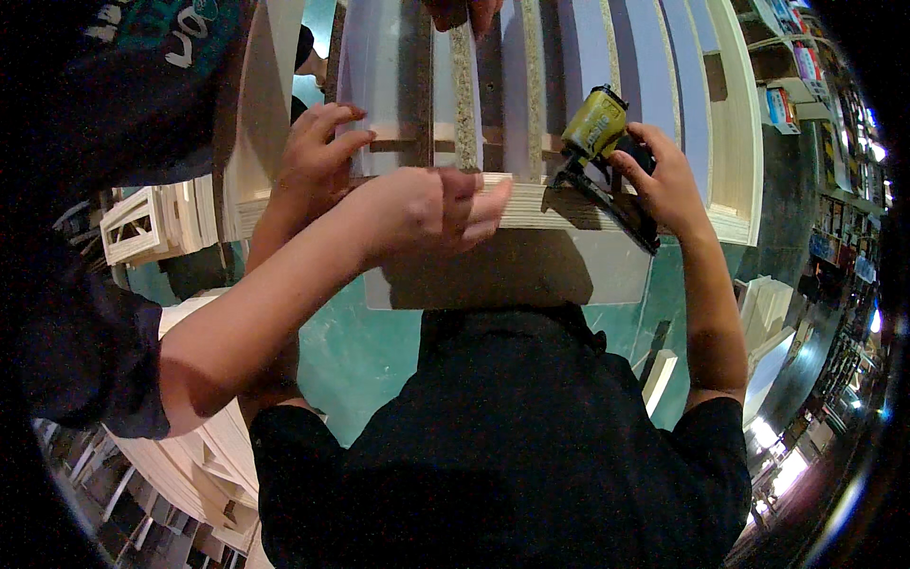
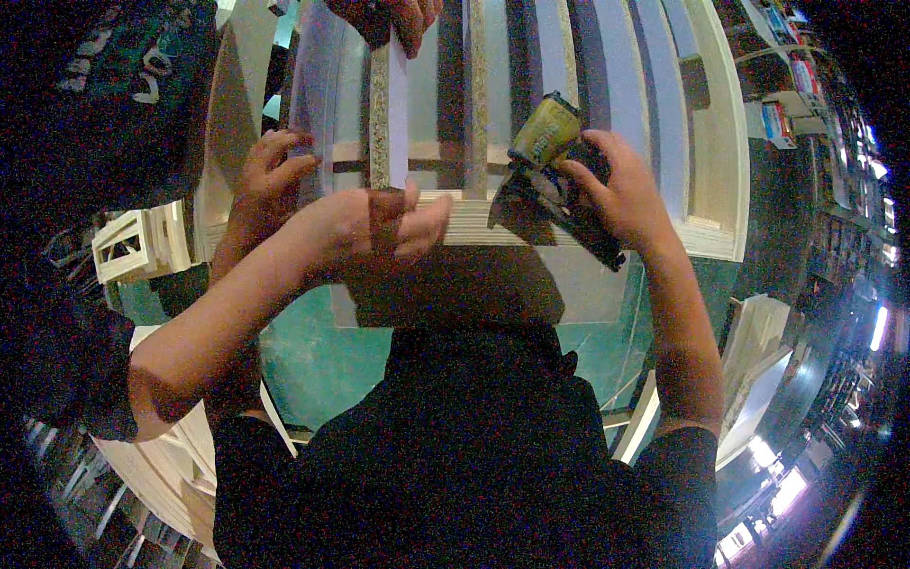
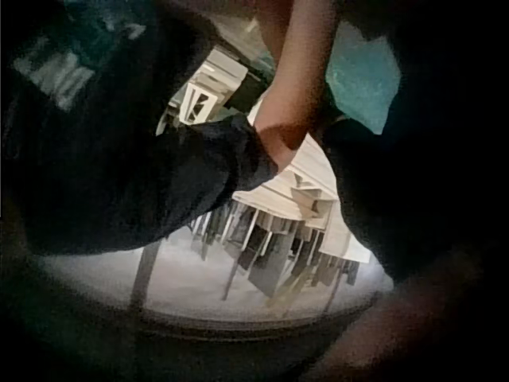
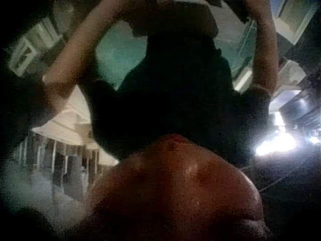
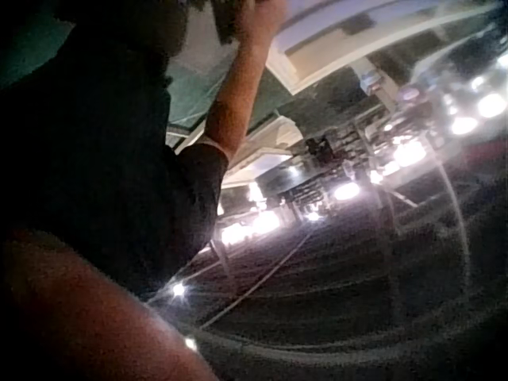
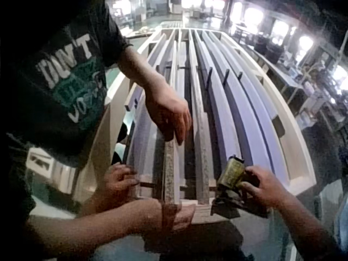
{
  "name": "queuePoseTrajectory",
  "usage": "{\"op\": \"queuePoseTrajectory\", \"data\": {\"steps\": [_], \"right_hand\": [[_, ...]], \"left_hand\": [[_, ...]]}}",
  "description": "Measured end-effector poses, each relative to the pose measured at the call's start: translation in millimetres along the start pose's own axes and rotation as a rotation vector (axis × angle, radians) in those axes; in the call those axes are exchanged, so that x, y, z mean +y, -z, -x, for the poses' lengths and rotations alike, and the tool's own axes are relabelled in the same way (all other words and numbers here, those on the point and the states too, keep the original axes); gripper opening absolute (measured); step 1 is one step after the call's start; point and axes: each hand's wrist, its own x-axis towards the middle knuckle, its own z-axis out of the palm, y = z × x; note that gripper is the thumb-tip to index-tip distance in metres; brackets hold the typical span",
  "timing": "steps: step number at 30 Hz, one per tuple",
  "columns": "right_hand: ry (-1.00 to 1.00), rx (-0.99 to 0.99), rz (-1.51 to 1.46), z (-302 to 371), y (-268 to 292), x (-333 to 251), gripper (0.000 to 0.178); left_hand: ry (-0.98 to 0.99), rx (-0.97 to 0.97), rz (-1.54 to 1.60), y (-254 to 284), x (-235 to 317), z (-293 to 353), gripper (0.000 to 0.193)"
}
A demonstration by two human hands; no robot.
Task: The person uses a pneumatic nail gun to attach wooden slats to a large wooden frame. They repeatedly pick up slats, position them on the frame, and secure them with the nail gun. Another person is visible in the background assisting with the frame.
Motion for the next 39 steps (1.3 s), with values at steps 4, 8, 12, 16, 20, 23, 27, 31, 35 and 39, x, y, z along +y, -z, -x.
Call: {"op": "queuePoseTrajectory", "data": {"steps": [4,8,12,16,20,23,27,31,35,39], "right_hand": [[-0.029,-0.005,0.003,0.1,0.9,-2.8,0.052],[-0.018,0.006,-0.012,1.8,-0.6,-0.9,0.052],[-0.014,-0.009,0.009,-2.8,-1.9,1.6,0.051],[0.018,0.053,0.088,1.3,-8.1,21.0,0.05],[-0.035,0.001,-0.01,-0.5,-7.8,13.2,0.049],[-0.081,-0.044,-0.063,-0.7,-3.6,2.6,0.049],[-0.115,-0.074,-0.122,-1.0,-0.6,-10.5,0.047],[-0.04,-0.031,-0.081,-1.4,-4.6,5.2,0.043],[-0.085,-0.062,-0.093,-1.9,-1.6,-0.6,0.047],[-0.087,-0.051,-0.054,-1.1,-2.6,5.6,0.047]], "left_hand": [[-0.371,0.049,-1.072,37.8,4.8,2.3,0.027],[-0.402,0.034,-1.247,58.2,5.7,20.0,0.026],[0.217,0.186,-0.738,87.2,-13.3,19.8,0.022],[0.182,0.186,-0.018,79.0,-78.8,-4.8,0.024],[0.293,-0.049,0.016,37.3,-78.1,-22.6,0.006],[0.325,-0.004,-0.048,20.9,-75.8,-17.0,0.012],[0.273,-0.039,-0.083,11.2,-81.4,-3.8,0.009],[0.293,0.039,-0.099,11.0,-78.0,-3.4,0.01],[0.285,0.02,-0.098,11.6,-79.3,-9.1,0.011],[0.278,-0.004,-0.123,10.7,-79.5,-10.0,0.012]]}}
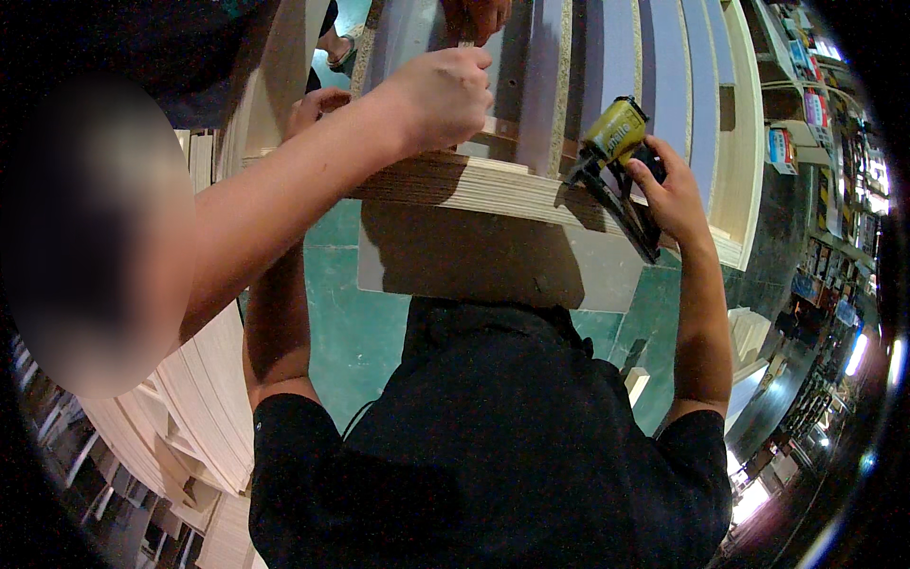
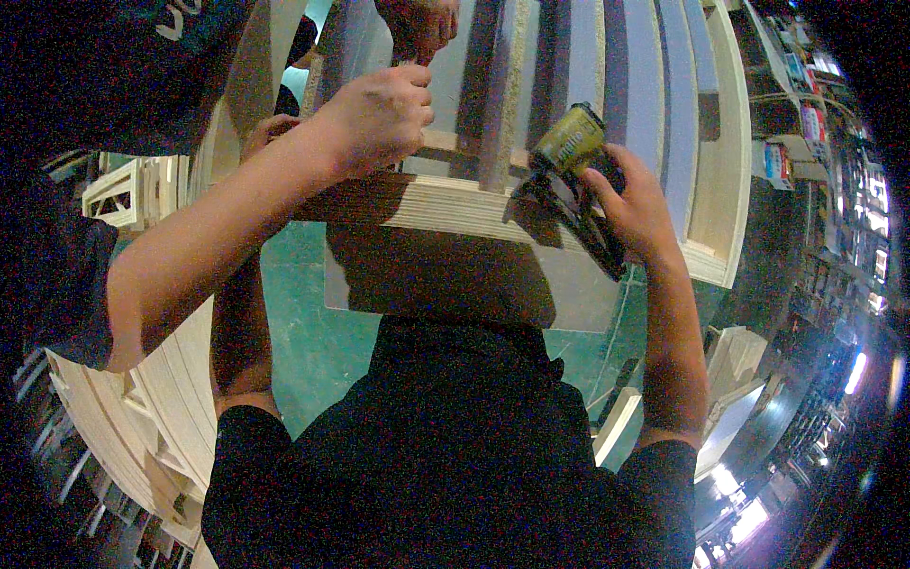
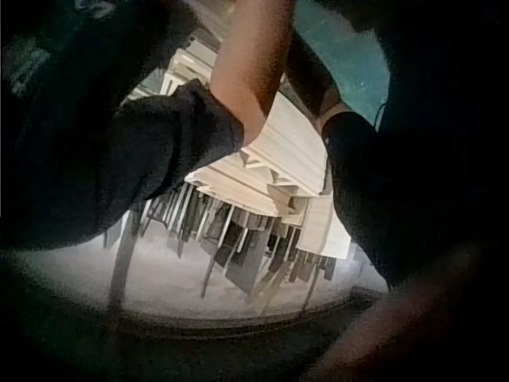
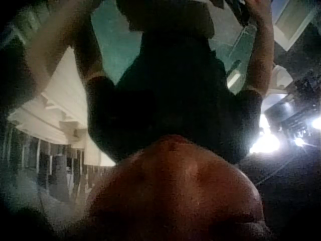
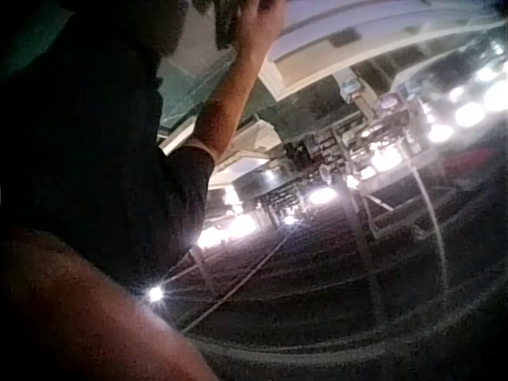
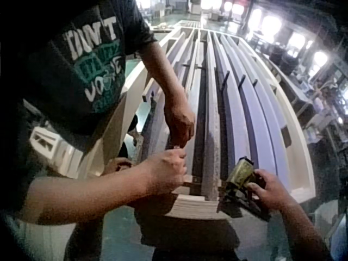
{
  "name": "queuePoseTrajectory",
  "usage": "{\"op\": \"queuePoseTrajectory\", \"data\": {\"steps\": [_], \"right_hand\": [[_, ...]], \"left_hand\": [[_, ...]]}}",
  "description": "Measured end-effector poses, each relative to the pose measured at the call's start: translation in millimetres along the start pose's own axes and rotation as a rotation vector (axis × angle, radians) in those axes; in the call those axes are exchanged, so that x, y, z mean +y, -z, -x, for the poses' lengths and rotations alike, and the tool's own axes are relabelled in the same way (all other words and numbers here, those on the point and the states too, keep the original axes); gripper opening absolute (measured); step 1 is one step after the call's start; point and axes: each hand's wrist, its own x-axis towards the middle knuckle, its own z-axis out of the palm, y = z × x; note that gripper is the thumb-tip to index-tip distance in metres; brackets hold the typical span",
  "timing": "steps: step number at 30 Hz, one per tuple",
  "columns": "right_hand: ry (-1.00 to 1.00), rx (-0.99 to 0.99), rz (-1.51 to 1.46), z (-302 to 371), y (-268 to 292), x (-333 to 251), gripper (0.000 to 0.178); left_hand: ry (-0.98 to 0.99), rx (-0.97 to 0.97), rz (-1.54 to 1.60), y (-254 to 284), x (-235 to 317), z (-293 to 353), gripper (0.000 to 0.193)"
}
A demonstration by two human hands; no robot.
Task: The person uses a pneumatic nail gun to attach wooden slats to a large wooden frame. They repeatedly pick up slats, position them on the frame, and secure them with the nail gun. Another person is visible in the background assisting with the frame.
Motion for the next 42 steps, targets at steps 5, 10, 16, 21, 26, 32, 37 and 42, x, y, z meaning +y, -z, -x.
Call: {"op": "queuePoseTrajectory", "data": {"steps": [5,10,16,21,26,32,37,42], "right_hand": [[0.041,0.01,0.011,-1.1,0.2,4.3,0.047],[0.017,-0.048,0.038,0.3,5.3,-3.2,0.042],[-0.004,0.039,0.115,9.1,2.6,0.8,0.055],[0.049,-0.006,0.063,0.9,1.8,-1.3,0.054],[0.002,-0.017,0.059,4.0,4.1,-14.1,0.052],[0.006,-0.055,-0.003,-3.2,-4.6,3.5,0.045],[0.004,-0.046,-0.069,2.1,0.4,-8.1,0.044],[0.025,-0.038,-0.076,-0.6,-1.2,4.4,0.044]], "left_hand": [[-0.013,0.012,0.005,1.7,-1.7,1.5,0.014],[-0.133,-0.073,-0.081,17.1,-1.3,-6.4,0.011],[-0.233,-0.157,-0.04,16.3,-4.7,-20.1,0.014],[-0.152,-0.287,0.059,8.6,7.6,-8.3,0.011],[-0.186,-0.251,0.021,22.4,4.3,-4.1,0.01],[-0.189,0.048,0.011,-8.0,9.0,3.9,0.012],[-0.309,0.059,0.067,-11.4,1.7,4.7,0.007],[-0.086,0.199,0.291,2.2,-3.3,37.0,0.024]]}}
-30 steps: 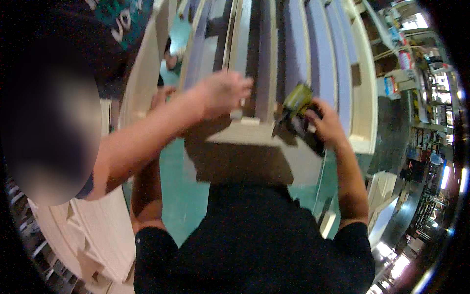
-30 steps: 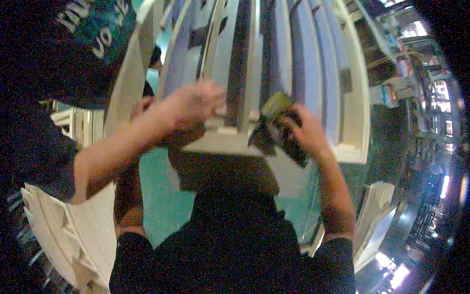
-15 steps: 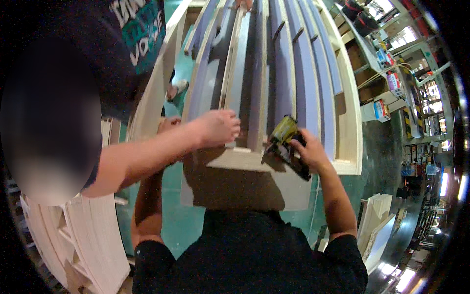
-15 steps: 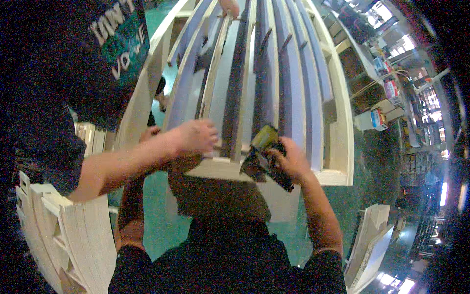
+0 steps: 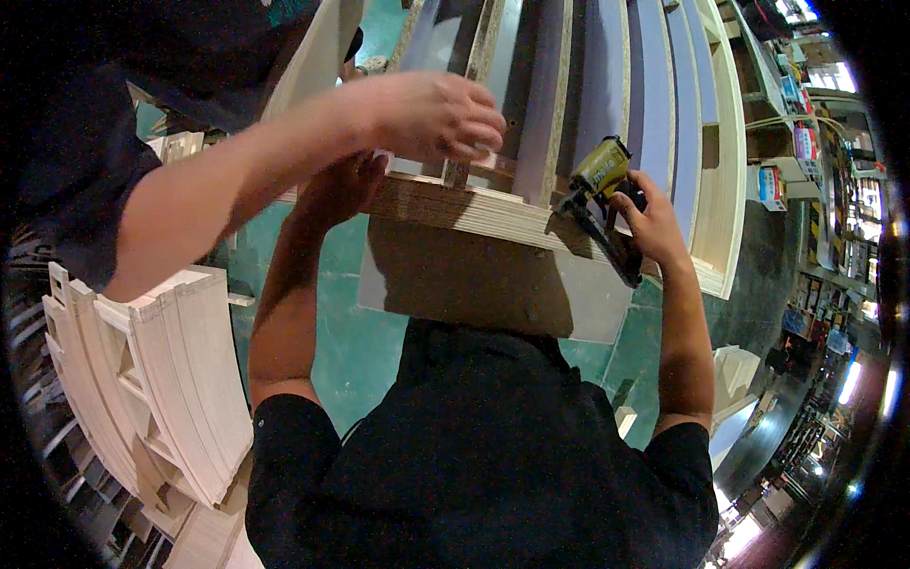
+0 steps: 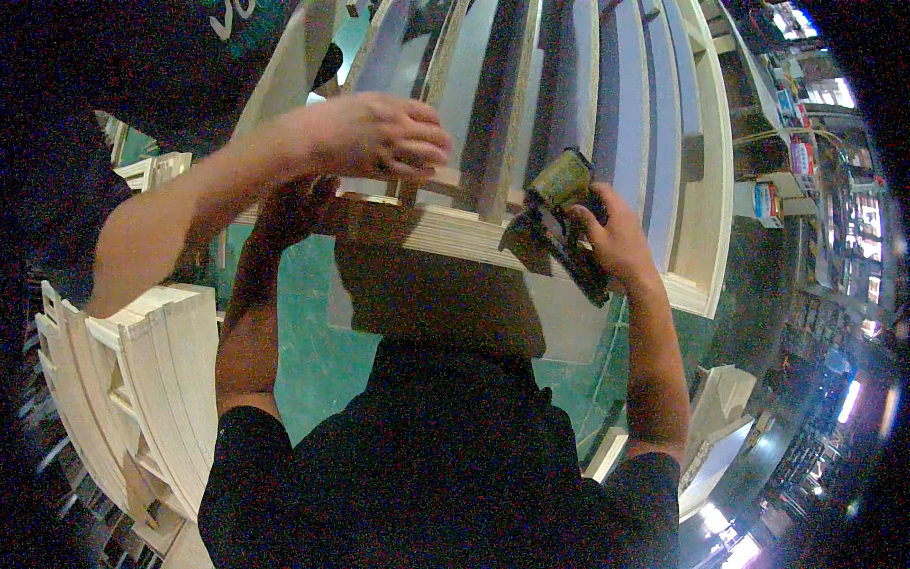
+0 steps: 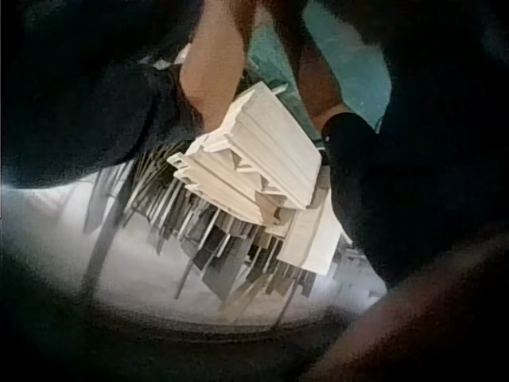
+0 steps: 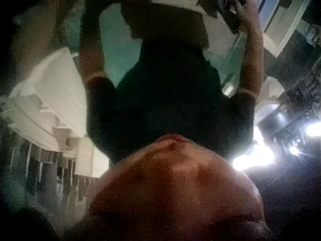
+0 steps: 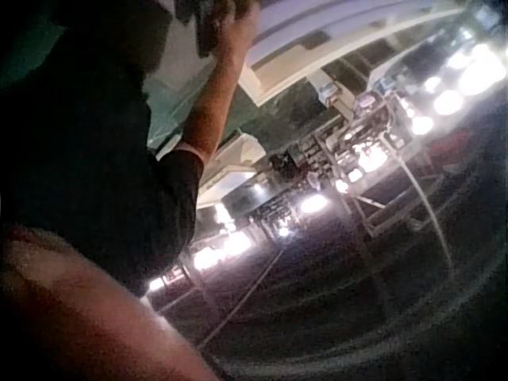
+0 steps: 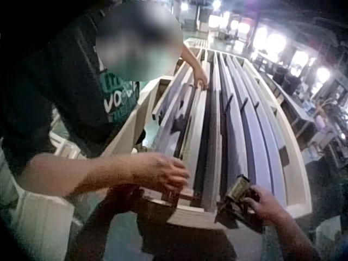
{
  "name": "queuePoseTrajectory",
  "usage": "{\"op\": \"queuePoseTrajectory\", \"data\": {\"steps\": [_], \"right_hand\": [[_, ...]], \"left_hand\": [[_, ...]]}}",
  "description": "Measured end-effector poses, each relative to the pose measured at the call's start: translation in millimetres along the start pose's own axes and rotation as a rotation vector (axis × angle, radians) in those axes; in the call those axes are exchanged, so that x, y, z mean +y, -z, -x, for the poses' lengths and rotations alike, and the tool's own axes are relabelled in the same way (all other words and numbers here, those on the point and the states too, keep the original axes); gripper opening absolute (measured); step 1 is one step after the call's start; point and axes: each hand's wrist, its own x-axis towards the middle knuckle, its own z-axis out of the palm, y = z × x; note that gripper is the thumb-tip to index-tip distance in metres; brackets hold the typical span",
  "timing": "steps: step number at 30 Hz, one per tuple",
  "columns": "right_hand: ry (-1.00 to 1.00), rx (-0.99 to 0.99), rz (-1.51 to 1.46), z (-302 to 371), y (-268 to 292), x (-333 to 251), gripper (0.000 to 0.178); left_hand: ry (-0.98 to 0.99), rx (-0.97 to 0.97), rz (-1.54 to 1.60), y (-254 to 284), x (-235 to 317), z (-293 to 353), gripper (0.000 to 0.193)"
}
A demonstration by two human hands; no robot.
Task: The person uses a pneumatic nail gun to attach wooden slats to a large wooden frame. They repeatedly pick up slats, position them on the frame, and secure them with the nail gun. Another person is visible in the background assisting with the frame.
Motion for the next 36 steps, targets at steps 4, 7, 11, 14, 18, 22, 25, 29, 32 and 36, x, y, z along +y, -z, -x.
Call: {"op": "queuePoseTrajectory", "data": {"steps": [4,7,11,14,18,22,25,29,32,36], "right_hand": [[-0.053,-0.074,-0.083,-10.3,7.1,-9.1,0.044],[-0.199,-0.178,-0.236,-12.5,23.6,-3.7,0.046],[-0.203,-0.458,-0.153,-30.8,45.4,-38.6,0.05],[-0.236,-0.617,-0.076,-19.8,54.1,-52.9,0.054],[-0.406,-0.759,-0.178,-19.4,54.4,-64.8,0.052],[-0.312,-0.777,-0.335,-6.3,45.7,-84.2,0.051],[-0.365,-0.844,0.062,-21.0,38.5,-138.4,0.053],[0.057,-0.622,0.108,-22.9,-3.6,-198.2,0.048],[-0.022,-0.682,0.198,-33.4,-22.2,-208.1,0.048],[0.064,-0.672,0.265,-33.4,-34.5,-202.3,0.058]], "left_hand": [[0.768,0.106,0.159,8.2,78.4,82.2,0.051],[0.731,0.108,0.436,7.6,68.3,64.0,0.079],[0.552,-0.017,0.512,14.5,70.0,47.1,0.111],[0.504,-0.086,0.605,-3.8,62.0,42.8,0.113],[0.486,-0.063,0.233,-6.2,62.2,44.8,0.109],[0.511,-0.025,0.231,-16.5,61.9,47.4,0.104],[0.523,-0.045,0.276,-13.2,61.1,47.9,0.095],[0.518,0.025,0.288,-15.5,61.7,46.5,0.086],[0.518,0.084,0.243,-21.8,63.2,47.5,0.083],[0.554,0.089,0.323,-25.1,65.6,49.6,0.081]]}}
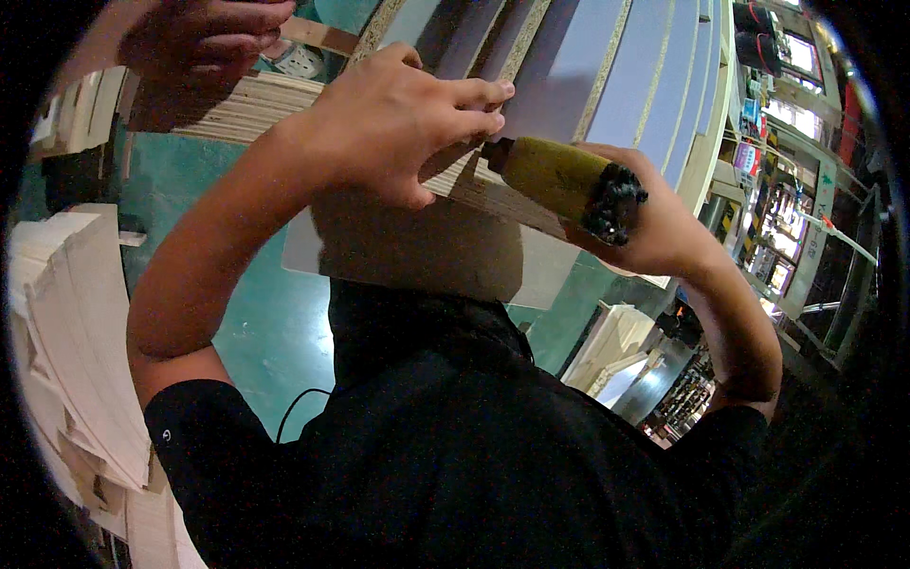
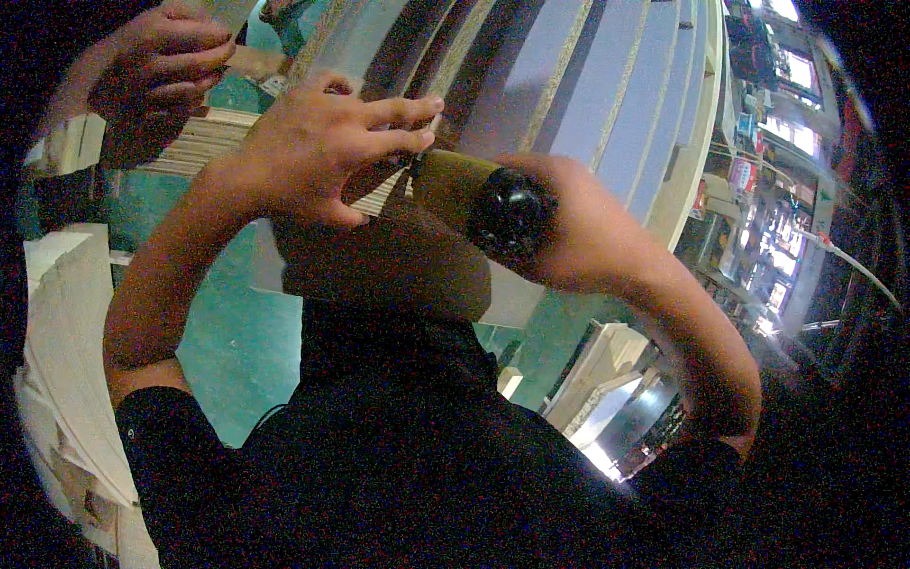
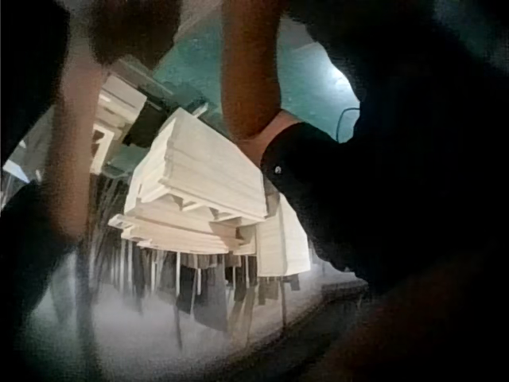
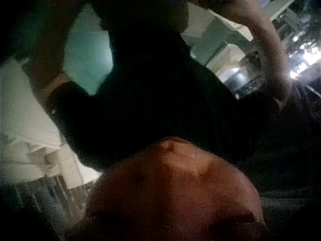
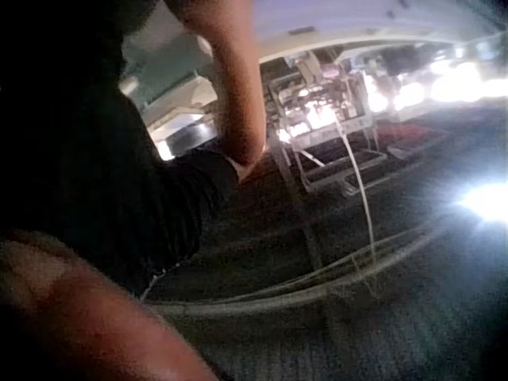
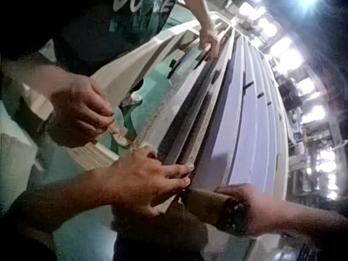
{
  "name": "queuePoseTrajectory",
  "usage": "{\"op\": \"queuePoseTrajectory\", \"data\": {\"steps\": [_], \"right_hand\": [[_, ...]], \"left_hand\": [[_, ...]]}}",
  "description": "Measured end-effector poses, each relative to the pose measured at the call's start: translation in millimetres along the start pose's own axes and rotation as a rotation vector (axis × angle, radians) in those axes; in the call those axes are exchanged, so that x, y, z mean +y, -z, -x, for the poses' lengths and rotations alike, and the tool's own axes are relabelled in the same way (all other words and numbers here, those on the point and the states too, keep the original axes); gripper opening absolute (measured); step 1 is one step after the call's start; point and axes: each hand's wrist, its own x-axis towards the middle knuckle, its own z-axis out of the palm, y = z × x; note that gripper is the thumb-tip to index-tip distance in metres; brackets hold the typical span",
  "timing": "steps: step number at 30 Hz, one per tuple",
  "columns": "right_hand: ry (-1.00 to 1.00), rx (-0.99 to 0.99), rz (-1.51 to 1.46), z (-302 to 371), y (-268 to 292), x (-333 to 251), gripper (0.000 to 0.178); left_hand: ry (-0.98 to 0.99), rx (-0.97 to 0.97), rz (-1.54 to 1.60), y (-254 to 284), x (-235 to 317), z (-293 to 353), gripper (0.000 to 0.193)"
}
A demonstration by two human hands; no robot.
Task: The person uses a pneumatic nail gun to attach wooden slats to a large wooden frame. They repeatedly pick up slats, position them on the frame, and secure them with the nail gun. Another person is visible in the background assisting with the frame.
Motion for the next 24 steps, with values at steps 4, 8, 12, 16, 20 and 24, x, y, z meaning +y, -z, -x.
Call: {"op": "queuePoseTrajectory", "data": {"steps": [4,8,12,16,20,24], "right_hand": [[-0.014,-0.005,-0.035,-9.1,-4.8,-0.9,0.059],[0.061,0.012,-0.044,-12.3,-5.3,-0.5,0.049],[0.064,-0.002,-0.036,-14.2,-4.7,-1.3,0.043],[0.021,-0.042,-0.003,-15.0,-0.6,-4.9,0.034],[0.083,-0.019,0.101,-12.0,-1.3,-3.9,0.035],[-0.035,-0.13,0.136,-14.6,1.5,4.4,0.061]], "left_hand": [[0.012,-0.024,0.024,-0.3,-0.3,-0.4,0.09],[0.026,-0.011,0.073,-3.3,0.9,1.1,0.095],[0.023,-0.03,0.052,-0.6,0.7,1.4,0.094],[0.044,-0.079,0.029,4.1,3.3,0.4,0.094],[0.049,-0.094,0.032,3.8,2.7,-0.4,0.096],[0.024,-0.03,-0.047,3.1,1.4,0.5,0.083]]}}
